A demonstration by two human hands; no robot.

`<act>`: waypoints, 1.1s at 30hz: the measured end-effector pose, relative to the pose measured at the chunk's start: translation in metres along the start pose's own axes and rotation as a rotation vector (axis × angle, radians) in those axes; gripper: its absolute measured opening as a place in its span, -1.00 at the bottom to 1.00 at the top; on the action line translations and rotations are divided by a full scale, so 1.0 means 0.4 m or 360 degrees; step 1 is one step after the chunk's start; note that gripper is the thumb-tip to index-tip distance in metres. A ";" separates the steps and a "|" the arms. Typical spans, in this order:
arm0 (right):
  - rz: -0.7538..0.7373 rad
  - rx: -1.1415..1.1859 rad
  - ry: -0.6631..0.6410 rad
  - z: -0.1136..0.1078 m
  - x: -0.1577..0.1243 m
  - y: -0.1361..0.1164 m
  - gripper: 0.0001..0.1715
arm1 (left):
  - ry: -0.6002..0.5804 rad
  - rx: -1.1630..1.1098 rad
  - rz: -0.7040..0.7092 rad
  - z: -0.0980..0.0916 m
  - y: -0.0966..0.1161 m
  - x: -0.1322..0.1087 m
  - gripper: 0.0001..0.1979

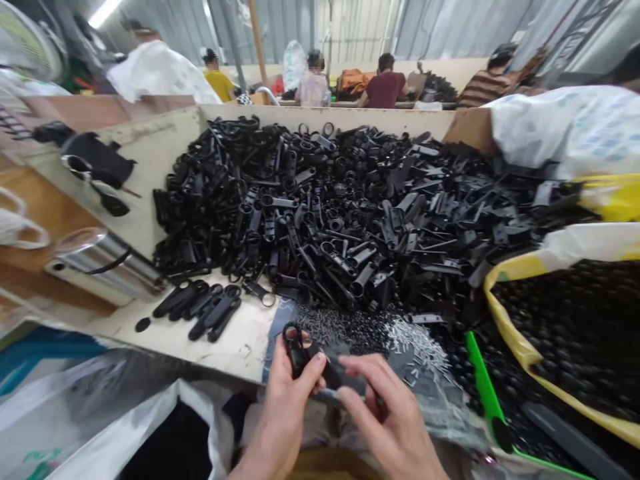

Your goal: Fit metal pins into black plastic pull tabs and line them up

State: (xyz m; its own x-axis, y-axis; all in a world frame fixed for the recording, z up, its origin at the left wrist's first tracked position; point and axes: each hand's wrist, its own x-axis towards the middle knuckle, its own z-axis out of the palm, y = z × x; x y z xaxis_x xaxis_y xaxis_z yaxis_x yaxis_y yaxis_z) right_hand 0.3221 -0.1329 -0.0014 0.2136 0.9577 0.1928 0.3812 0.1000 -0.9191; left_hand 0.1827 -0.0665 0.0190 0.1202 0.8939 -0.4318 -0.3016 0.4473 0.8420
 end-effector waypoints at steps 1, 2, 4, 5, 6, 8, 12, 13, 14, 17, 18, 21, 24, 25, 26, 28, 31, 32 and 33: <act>-0.0260 -0.0191 -0.0002 0.004 0.005 0.000 -0.69 | 0.0034 -0.0027 -0.0018 -0.005 0.000 0.002 -0.40; -0.0470 -0.0332 -0.0007 0.008 0.011 -0.001 -0.68 | 0.0047 -0.0068 -0.0040 -0.009 0.002 0.002 -0.39; -0.0707 -0.0475 0.0024 0.012 0.022 -0.005 -0.64 | 0.0049 -0.0172 -0.0095 -0.014 0.007 0.001 -0.36; -0.0732 -0.0487 0.0044 0.013 0.027 -0.008 -0.63 | 0.0030 -0.0215 -0.0128 -0.016 0.010 0.000 -0.36; -0.0717 -0.0464 0.0066 0.012 0.029 -0.012 -0.63 | -0.0010 -0.0249 -0.0171 -0.019 0.014 -0.001 -0.36; -0.0664 -0.0363 0.0090 0.011 0.031 -0.018 -0.64 | -0.0123 -0.0310 -0.0267 -0.025 0.022 -0.003 -0.40; -0.0693 -0.0255 0.0112 0.023 0.025 -0.028 -0.68 | -0.0302 -0.0407 -0.0316 -0.032 0.031 -0.004 -0.52; -0.0709 -0.0257 0.0120 0.028 0.024 -0.030 -0.68 | -0.0321 -0.0412 -0.0309 -0.032 0.030 -0.004 -0.53; -0.0718 -0.0266 0.0135 0.033 0.024 -0.032 -0.67 | -0.0334 -0.0419 -0.0300 -0.031 0.029 -0.005 -0.53; -0.0765 -0.0303 0.0201 0.042 0.030 -0.036 -0.67 | -0.0364 -0.0471 -0.0289 -0.027 0.022 -0.009 -0.56; -0.0798 -0.0326 0.0219 0.043 0.032 -0.037 -0.68 | -0.0373 -0.0494 -0.0295 -0.025 0.020 -0.011 -0.60; -0.0890 -0.0394 0.0239 0.041 0.036 -0.039 -0.69 | -0.0374 -0.0564 -0.0320 -0.021 0.016 -0.016 -0.69; -0.0917 -0.0434 0.0252 0.037 0.035 -0.039 -0.71 | -0.0347 -0.0617 -0.0305 -0.016 0.017 -0.019 -0.71; -0.0923 -0.0444 0.0255 0.036 0.033 -0.039 -0.72 | -0.0349 -0.0614 -0.0309 -0.015 0.019 -0.021 -0.72; -0.0929 -0.0454 0.0259 0.036 0.032 -0.038 -0.73 | -0.0356 -0.0602 -0.0318 -0.013 0.021 -0.022 -0.73; -0.0938 -0.0473 0.0271 0.035 0.030 -0.035 -0.73 | -0.0369 -0.0574 -0.0326 -0.010 0.024 -0.024 -0.73; -0.0952 -0.0487 0.0275 0.033 0.026 -0.029 -0.71 | -0.0371 -0.0568 -0.0305 -0.007 0.021 -0.025 -0.73; -0.0953 -0.0485 0.0272 0.033 0.025 -0.028 -0.70 | -0.0373 -0.0569 -0.0299 -0.007 0.018 -0.024 -0.72; -0.0953 -0.0482 0.0269 0.033 0.024 -0.026 -0.69 | -0.0372 -0.0568 -0.0293 -0.007 0.015 -0.023 -0.72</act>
State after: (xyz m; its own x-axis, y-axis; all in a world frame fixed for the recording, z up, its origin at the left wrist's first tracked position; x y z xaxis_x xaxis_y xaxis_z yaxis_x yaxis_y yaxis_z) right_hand 0.3084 -0.1213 0.0057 0.0159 0.7033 0.7107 0.7062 0.4953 -0.5060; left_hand 0.1773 -0.0723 0.0271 0.4000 0.8015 -0.4445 -0.5570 0.5978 0.5766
